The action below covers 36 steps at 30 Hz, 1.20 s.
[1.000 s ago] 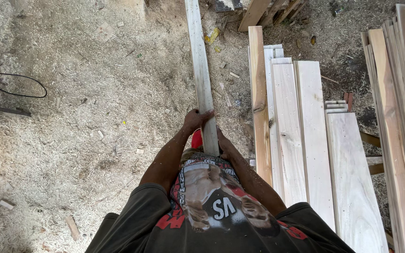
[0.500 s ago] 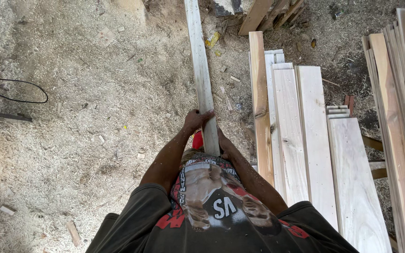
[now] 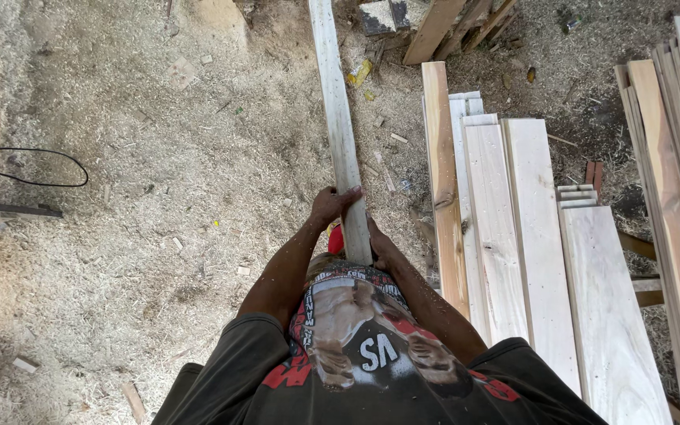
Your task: The person picks up long wooden planks and strips from piles on the sawmill floor, carries them across the work area, and positions them near a saw machine, repeatedly moving individual boards between the lumber piles and the machine.
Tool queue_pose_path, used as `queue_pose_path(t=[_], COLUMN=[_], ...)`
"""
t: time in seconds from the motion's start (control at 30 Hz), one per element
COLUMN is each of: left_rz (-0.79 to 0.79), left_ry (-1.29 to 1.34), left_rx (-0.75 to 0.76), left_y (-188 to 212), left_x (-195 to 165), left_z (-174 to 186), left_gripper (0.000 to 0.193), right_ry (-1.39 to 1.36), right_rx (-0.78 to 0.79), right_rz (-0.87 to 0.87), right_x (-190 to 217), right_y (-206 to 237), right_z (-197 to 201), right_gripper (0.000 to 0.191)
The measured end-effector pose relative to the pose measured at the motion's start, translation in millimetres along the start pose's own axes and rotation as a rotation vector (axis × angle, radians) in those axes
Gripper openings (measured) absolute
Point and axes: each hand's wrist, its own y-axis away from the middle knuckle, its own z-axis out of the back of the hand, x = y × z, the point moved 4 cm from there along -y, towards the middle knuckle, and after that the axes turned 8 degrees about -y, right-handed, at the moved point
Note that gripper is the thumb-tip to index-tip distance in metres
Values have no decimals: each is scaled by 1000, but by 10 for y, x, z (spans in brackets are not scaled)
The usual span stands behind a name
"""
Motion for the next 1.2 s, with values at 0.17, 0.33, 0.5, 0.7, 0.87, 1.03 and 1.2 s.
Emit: queue_pose_path(t=[0.17,0.33,0.5,0.7,0.87,1.03,1.2], left_rz=[25,44,66,77,87,93,97], left_ry=[-1,-6,-5,-12,-12,-37,-59], left_rx=[-1,-2,-3,4,-10,18,0], left_y=[-61,-143,-237,-337,-404,-503,-621], left_x=[-5,-35,-67,-147,-217,-266,-277], left_z=[31,66,86,140,202,234,277], left_gripper=[87,87,87,87,86,89,93], right_ry=[-34,-74,-30,-60,-21,-41,-3], right_rx=[59,103,101,140,136,148,51], right_rz=[45,71,75,98,93,62,23], right_x=[43,122,246,373,444,529,600], right_y=[-70,-94,-93,-123,-183,-290,-398], right_z=[-13,-54,-121,-185,-187,-187,-170], right_gripper=[89,84,79,79,83,89,87])
